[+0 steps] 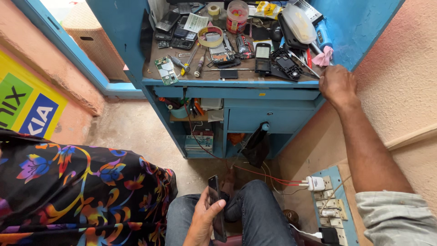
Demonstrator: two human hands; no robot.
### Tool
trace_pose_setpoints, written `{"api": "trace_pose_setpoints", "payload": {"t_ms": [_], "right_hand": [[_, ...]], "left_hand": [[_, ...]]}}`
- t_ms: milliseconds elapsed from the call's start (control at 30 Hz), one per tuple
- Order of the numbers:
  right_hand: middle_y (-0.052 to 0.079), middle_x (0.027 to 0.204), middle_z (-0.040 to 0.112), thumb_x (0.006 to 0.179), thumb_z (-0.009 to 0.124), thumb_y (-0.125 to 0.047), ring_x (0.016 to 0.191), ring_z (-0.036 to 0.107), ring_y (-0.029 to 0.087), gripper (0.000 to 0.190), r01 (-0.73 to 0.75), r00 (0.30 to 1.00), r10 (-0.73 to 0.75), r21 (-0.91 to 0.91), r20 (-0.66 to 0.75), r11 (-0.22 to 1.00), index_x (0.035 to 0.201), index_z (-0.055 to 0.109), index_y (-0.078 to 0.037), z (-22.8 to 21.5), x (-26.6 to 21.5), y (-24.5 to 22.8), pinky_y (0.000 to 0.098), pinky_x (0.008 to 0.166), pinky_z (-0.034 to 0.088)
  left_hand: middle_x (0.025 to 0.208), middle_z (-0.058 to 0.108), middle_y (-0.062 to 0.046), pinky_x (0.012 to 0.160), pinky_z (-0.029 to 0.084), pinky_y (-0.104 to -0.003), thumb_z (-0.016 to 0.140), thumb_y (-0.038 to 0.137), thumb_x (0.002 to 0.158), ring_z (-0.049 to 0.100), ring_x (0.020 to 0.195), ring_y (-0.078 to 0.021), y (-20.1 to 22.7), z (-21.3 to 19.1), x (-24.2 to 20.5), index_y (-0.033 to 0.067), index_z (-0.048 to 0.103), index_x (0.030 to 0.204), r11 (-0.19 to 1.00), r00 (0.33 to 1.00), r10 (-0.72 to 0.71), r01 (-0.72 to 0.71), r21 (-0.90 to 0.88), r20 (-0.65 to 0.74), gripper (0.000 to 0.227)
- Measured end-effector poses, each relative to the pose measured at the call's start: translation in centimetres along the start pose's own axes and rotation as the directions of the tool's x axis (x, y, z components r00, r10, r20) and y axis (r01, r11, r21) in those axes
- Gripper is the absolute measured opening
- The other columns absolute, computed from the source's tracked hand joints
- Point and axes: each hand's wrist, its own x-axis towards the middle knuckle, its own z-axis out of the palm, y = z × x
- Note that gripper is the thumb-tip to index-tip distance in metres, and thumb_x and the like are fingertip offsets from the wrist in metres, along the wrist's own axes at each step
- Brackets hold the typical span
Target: The person cleans and probes phone components using a metal tool and exchanges currency with another person.
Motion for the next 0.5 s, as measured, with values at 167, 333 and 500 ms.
{"api": "trace_pose_setpoints", "payload": {"t_ms": [167,333,500], "right_hand": [[0.022,0.104,0.075,0.091,0.065,-0.01,0.096,0.074,0.04,0.021,0.024,1.0,-0.023,-0.151,0.009,0.988,0.102,0.083,-0.007,0.7,0.1,0.6,0.0513,0.087,0.058],[0.024,0.102,0.075,0.088,0.074,-0.023,0.095,0.073,0.04,0.024,0.071,0.994,-0.077,-0.085,-0.073,0.994,0.105,0.081,-0.007,0.7,-0.1,1.3,0.0488,0.089,0.057],[0.025,0.096,0.074,0.089,0.075,-0.027,0.09,0.072,0.04,0.026,0.038,0.988,-0.02,0.118,-0.151,0.992,0.104,0.081,-0.007,-1.7,-2.3,0.0,0.0472,0.091,0.056]], "left_hand": [[0.115,0.065,-0.012,0.103,0.045,-0.033,0.079,0.017,0.08,0.061,0.112,-0.0205,-0.6,-1.2,-0.3,-0.0032,0.052,0.134,1.0,1.0,0.011,-0.011,0.003,0.003,0.064],[0.114,0.064,-0.012,0.102,0.045,-0.033,0.079,0.016,0.082,0.06,0.111,-0.0207,-1.0,-1.5,-0.7,-0.0047,0.051,0.134,0.999,1.0,0.017,-0.017,0.032,0.004,0.063],[0.128,0.064,-0.013,0.106,0.045,-0.034,0.077,0.016,0.078,0.06,0.12,-0.0217,-0.2,-0.9,-1.6,0.0015,0.046,0.145,1.0,1.0,-0.02,0.021,0.006,-0.008,0.075]]}}
